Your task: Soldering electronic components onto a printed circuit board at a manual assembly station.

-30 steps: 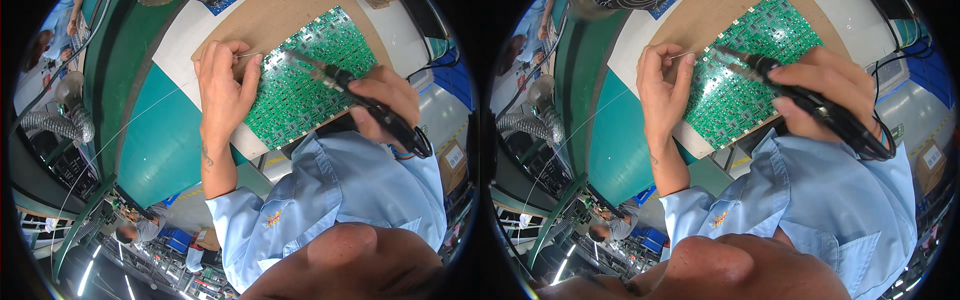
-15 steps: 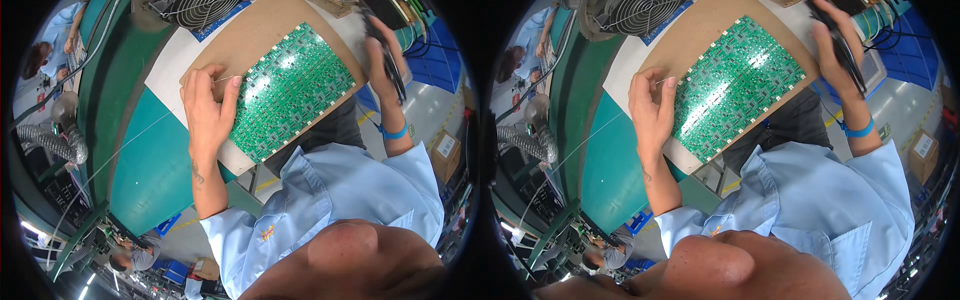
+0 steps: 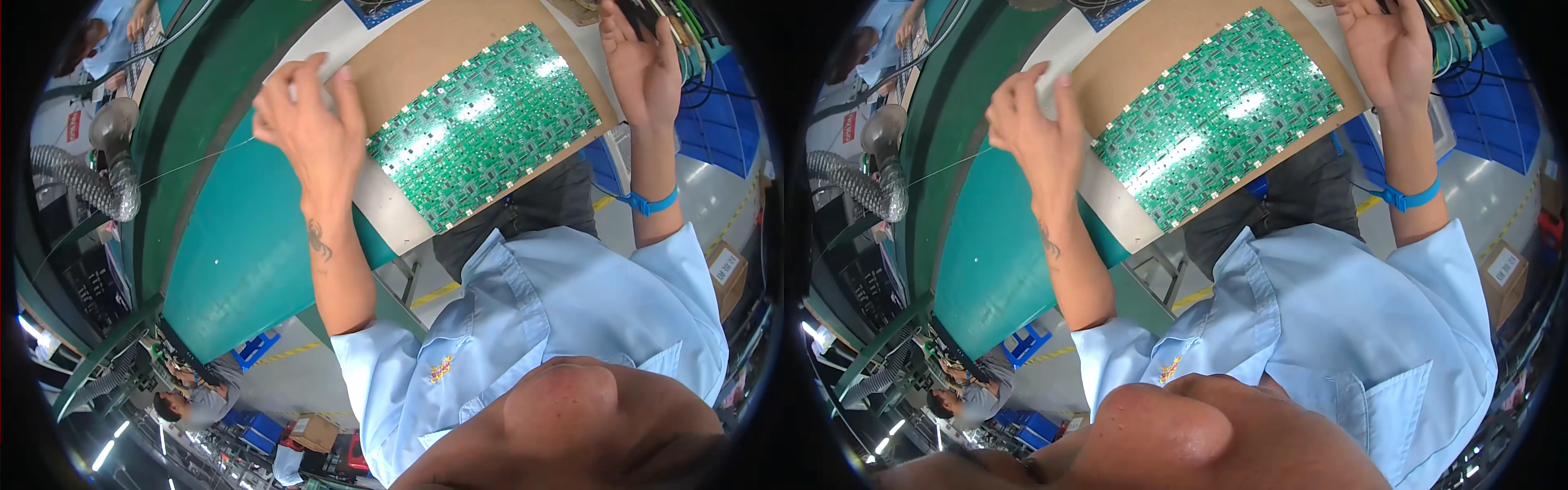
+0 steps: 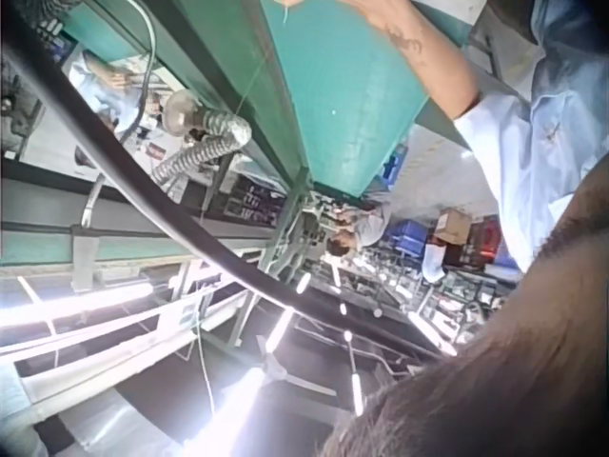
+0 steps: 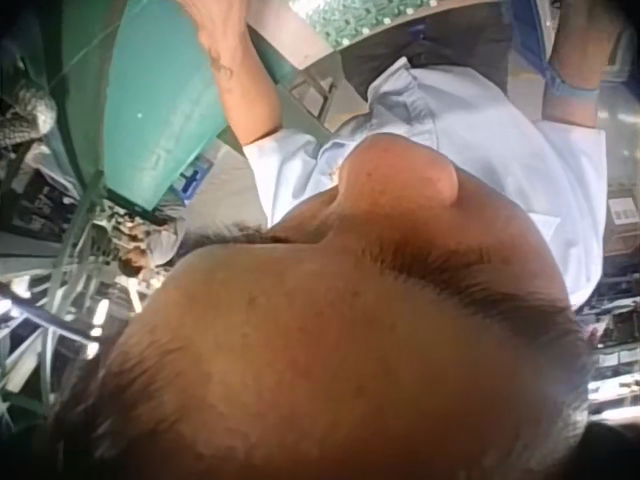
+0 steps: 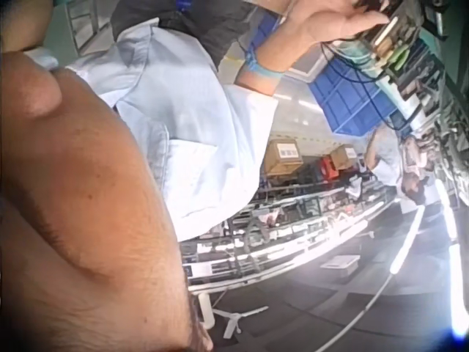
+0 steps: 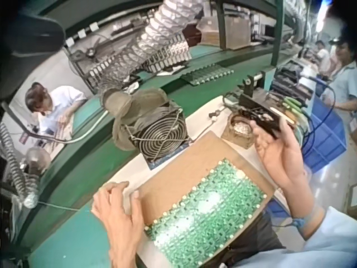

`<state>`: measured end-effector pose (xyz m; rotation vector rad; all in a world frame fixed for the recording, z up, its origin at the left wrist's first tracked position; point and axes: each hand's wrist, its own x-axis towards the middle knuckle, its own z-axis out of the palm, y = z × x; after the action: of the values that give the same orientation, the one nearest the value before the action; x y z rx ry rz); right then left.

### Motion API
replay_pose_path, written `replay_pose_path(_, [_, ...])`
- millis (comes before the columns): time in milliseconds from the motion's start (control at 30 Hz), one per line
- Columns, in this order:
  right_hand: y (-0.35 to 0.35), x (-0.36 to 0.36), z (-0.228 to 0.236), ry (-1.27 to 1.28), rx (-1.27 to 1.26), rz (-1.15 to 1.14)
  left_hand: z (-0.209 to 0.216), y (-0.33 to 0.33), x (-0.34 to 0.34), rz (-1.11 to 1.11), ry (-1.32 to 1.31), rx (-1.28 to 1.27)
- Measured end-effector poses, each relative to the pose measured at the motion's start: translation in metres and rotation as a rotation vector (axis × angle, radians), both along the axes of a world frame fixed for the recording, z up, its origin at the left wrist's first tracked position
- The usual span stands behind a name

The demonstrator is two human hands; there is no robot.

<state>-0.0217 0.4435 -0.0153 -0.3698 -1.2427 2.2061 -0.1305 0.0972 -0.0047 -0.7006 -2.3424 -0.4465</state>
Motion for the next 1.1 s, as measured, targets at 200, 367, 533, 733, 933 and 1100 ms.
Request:
replay_pose_path(200, [-0.006, 0.005, -0.007, -0.261, -0.152, -0.104, 0.002, 0.007, 0.022, -0.259, -0.436, -0.009])
replay_pose_path(367, [-0.029, 0.012, -0.008, -0.133, -0.395, 0.209, -0.001, 0.013, 0.026, -0.349, -0.55, -0.042])
replay_pose_path(533, [-0.053, 0.038, 0.007, -0.338, 1.327, 0.124, -0.005, 0.014, 0.028, -0.363, -0.596, -0.051])
replay_pose_path(733, [-0.065, 0.037, 0.004, -0.335, 1.434, 0.208, -0.007, 0.014, 0.028, -0.376, -0.644, -0.01])
replay_pose_path(933, [-0.06, 0.043, 0.013, -0.116, 0.85, 0.346, 0.01, 0.01, 0.03, -0.365, -0.902, 0.122])
replay_pose_path(1100, [-0.068, 0.049, 0.026, 0.068, 0.62, 0.308, 0.028, 0.006, 0.034, -0.385, -1.14, 0.354])
